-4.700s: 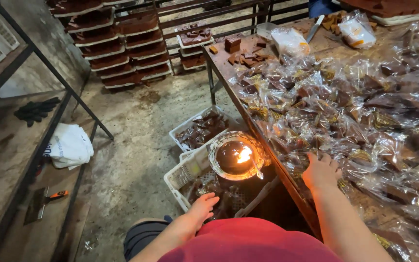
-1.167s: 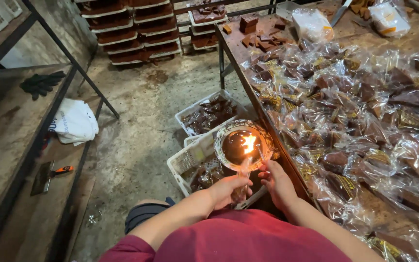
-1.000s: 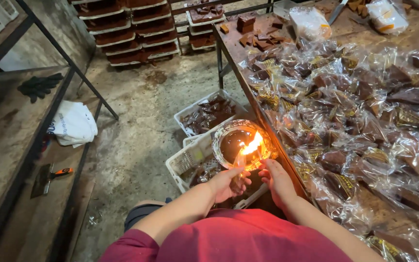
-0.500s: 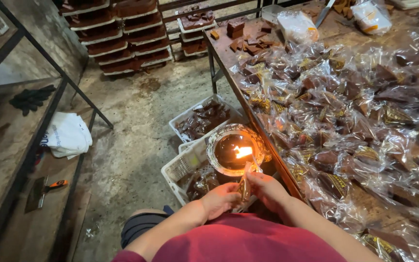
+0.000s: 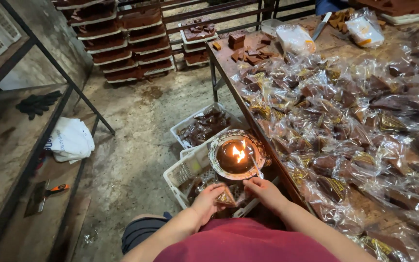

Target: Sealing plastic bags containing food items by melting the edges over a candle flame.

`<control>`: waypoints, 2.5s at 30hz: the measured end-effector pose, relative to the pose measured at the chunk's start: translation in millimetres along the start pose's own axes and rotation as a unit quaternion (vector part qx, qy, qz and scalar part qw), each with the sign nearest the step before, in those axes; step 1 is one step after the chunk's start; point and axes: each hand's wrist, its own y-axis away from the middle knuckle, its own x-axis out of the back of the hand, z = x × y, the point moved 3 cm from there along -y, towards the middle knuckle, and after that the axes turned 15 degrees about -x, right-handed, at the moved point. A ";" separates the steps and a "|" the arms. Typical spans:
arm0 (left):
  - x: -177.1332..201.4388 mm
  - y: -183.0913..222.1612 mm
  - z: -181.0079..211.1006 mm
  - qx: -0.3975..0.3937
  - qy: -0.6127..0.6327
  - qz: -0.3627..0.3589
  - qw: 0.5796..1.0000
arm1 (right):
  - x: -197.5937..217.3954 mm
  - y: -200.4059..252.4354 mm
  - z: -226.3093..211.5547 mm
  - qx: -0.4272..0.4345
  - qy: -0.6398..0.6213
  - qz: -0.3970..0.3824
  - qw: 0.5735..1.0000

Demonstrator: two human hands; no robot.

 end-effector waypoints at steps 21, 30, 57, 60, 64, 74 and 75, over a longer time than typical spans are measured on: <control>39.4 -10.9 -21.4 0.103 -0.117 0.039 0.987 | -4.1 -0.6 2.6 -0.004 -0.053 -0.009 0.999; 30.8 -5.0 -12.0 0.132 -0.130 0.029 0.982 | -6.9 -11.4 12.2 -0.013 -0.080 -0.027 0.996; 41.1 -12.0 -22.6 0.128 -0.131 0.028 0.983 | -8.3 -12.9 12.6 -0.009 -0.075 -0.042 0.996; 43.1 -12.6 -24.3 0.121 -0.133 0.020 0.984 | -2.8 -11.9 8.4 -0.002 -0.077 -0.031 0.997; 44.9 -12.1 -25.0 0.116 -0.128 0.023 0.985 | 26.8 5.6 -14.9 0.070 -0.036 0.119 0.990; 40.2 -3.6 -15.9 0.116 -0.135 0.022 0.984 | 121.1 43.1 -35.7 -0.012 0.069 0.424 0.903; 40.4 -3.8 -13.7 0.115 -0.135 0.021 0.984 | 127.1 37.4 -32.9 -0.012 0.069 0.425 0.902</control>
